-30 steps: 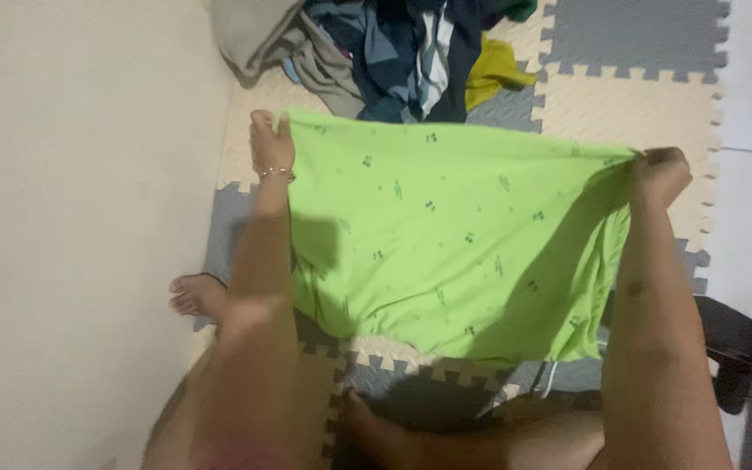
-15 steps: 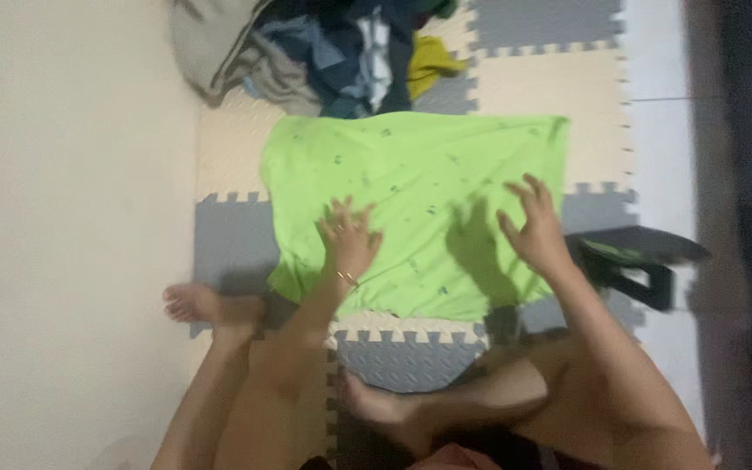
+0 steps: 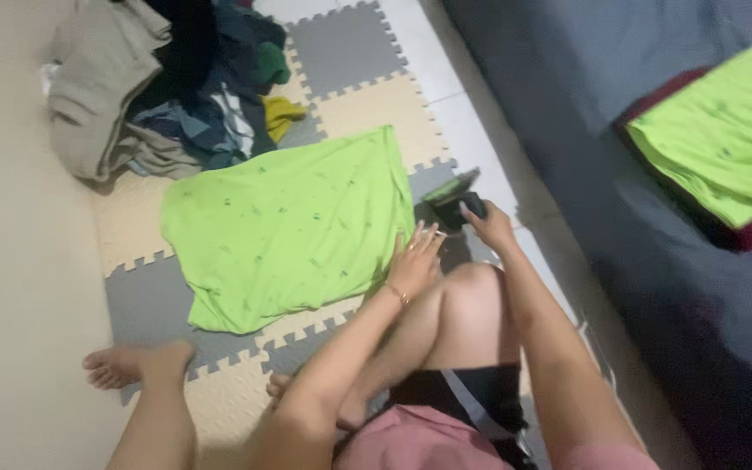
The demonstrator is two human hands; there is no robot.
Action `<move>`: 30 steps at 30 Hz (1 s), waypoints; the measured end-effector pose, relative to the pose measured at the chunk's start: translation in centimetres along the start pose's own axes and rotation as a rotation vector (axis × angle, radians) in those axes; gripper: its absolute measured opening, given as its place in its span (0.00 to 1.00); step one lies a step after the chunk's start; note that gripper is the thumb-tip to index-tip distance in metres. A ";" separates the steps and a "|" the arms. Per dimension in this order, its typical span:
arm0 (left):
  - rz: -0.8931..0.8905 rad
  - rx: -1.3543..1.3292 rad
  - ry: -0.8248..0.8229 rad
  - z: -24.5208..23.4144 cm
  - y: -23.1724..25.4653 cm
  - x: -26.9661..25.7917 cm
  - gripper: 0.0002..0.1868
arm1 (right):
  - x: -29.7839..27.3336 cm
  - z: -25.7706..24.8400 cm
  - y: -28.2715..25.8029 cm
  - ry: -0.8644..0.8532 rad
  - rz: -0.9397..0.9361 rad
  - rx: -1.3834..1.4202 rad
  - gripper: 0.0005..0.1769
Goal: The person irons a lime green t-shirt on a foam play mat on the floor. They smooth the fabric, use an iron to press the garment, flip it over to iron the other side, and then fold it.
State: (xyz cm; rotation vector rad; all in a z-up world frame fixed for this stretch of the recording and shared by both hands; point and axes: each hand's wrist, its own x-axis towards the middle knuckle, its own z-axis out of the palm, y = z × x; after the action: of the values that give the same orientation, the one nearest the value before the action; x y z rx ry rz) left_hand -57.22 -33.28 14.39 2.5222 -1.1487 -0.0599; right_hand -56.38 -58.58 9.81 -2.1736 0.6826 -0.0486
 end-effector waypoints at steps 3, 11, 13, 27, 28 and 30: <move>0.037 -0.022 0.018 0.8 3.0 2.2 0.32 | 1.7 0.9 2.2 0.109 -0.137 -0.125 0.26; 0.011 0.004 -0.078 2.2 3.8 1.5 0.36 | -1.6 -7.3 9.7 0.219 0.051 -0.108 0.28; 0.003 -0.012 -0.031 3.3 3.6 1.3 0.31 | -3.2 -9.8 12.0 0.237 0.086 -0.066 0.31; -0.632 -0.090 0.160 1.1 -11.3 -17.0 0.18 | -9.4 -15.0 0.1 -0.028 0.268 -0.440 0.33; -0.698 -0.048 0.115 0.6 -13.0 -19.8 0.15 | -9.5 -13.2 -1.4 -0.086 0.270 -0.397 0.31; -0.856 -0.101 0.054 0.0 -15.5 -24.5 0.14 | -8.4 -10.1 -3.7 -0.167 0.112 -0.407 0.31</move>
State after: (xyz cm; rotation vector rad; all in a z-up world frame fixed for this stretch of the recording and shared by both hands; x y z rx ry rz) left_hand -62.34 -5.90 6.30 2.7011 0.0191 -0.2560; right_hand -64.51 -59.82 20.79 -2.4837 0.7671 0.3557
